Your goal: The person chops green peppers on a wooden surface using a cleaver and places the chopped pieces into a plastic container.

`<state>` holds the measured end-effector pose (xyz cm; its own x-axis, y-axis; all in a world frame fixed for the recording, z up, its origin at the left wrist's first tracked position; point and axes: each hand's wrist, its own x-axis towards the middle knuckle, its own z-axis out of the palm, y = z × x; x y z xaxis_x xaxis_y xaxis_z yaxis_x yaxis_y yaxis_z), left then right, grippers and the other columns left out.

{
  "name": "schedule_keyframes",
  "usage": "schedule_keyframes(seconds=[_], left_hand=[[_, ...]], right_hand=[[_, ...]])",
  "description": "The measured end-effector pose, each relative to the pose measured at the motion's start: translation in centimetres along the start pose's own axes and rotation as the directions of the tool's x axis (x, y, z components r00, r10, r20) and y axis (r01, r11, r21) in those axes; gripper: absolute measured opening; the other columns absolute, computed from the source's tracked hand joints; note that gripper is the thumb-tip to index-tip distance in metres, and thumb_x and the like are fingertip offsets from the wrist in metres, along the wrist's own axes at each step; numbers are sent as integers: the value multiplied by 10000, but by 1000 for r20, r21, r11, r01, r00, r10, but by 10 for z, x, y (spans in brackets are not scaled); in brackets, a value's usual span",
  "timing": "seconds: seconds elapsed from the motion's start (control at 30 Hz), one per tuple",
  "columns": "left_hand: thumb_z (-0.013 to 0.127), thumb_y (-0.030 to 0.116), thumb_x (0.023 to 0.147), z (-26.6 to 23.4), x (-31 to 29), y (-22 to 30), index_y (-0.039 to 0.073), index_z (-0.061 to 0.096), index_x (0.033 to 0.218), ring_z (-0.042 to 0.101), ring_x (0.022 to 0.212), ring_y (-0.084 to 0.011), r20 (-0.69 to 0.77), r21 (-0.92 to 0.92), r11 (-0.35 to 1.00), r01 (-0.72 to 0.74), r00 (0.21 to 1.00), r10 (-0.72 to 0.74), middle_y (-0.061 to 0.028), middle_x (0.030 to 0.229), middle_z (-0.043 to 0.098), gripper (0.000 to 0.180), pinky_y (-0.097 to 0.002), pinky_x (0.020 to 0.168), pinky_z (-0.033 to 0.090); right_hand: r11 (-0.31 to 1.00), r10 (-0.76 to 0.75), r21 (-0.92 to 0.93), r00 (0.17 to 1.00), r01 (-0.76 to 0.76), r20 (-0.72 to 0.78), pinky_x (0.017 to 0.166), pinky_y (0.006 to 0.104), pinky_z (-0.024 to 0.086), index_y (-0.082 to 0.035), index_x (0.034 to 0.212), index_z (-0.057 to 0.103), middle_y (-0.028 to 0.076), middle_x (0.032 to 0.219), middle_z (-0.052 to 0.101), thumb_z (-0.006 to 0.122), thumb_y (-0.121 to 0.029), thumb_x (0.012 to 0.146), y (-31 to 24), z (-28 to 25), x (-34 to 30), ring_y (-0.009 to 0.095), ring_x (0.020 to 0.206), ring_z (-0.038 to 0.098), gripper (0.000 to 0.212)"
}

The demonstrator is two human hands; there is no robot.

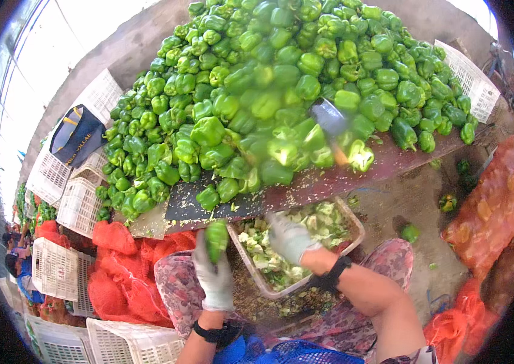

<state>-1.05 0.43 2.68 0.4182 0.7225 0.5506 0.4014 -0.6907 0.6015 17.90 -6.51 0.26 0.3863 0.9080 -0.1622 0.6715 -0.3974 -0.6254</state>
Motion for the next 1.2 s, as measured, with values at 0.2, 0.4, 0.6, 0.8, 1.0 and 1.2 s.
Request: schedule_keyframes(seconds=[0.2,0.4,0.6,0.8,1.0,1.2], left_hand=[[577,-93,662,-32,6,-2,-5,436,1377,556,1104,-385,209,148,966,-212,961,179,-228,1226,546,734,-456,939,473],[534,-87,754,-206,-25,-111,-1,416,1399,473,1238,-347,-467,373,884,283,880,-85,-203,1338,497,661,-443,1030,395],[536,-45,804,-343,-129,-175,7,380,1422,426,1291,-335,-701,597,466,654,707,-94,-191,1406,435,639,-435,1060,367],[537,-3,855,-283,-102,-173,15,343,1445,380,1344,-322,-603,518,673,529,783,-152,-178,1474,373,622,-427,1090,339],[605,28,855,-140,-3,-70,-9,385,1412,384,1337,-335,-256,95,969,228,946,-198,-179,1447,401,601,-416,1096,330],[611,106,916,-8,21,-29,-5,295,1459,454,1276,-240,482,-556,629,544,827,-289,-172,1442,411,638,-338,1023,424]], right_hand=[[990,-141,-32,990,141,11,971,426,455,-39,1331,450,233,1267,548,569,-236,899,-10,-10,13,363,1141,564,489],[950,-95,-310,918,-31,-384,992,456,404,-40,1322,453,166,1237,527,595,-278,870,43,-15,92,329,1178,490,530],[809,-106,-556,881,-192,-460,874,437,438,-70,1266,485,121,1111,545,690,-234,771,50,-2,126,283,1065,517,560],[958,-7,-252,867,-136,-497,901,418,462,-39,1139,567,141,1096,584,698,-206,720,55,-19,120,332,1026,563,469],[539,330,830,942,-139,-56,891,338,509,-14,1194,623,117,1078,660,733,-193,754,57,-42,84,237,1052,616,488],[500,-247,836,962,226,-113,868,315,554,19,1073,657,152,1157,625,645,44,810,74,-7,59,221,973,648,264]])
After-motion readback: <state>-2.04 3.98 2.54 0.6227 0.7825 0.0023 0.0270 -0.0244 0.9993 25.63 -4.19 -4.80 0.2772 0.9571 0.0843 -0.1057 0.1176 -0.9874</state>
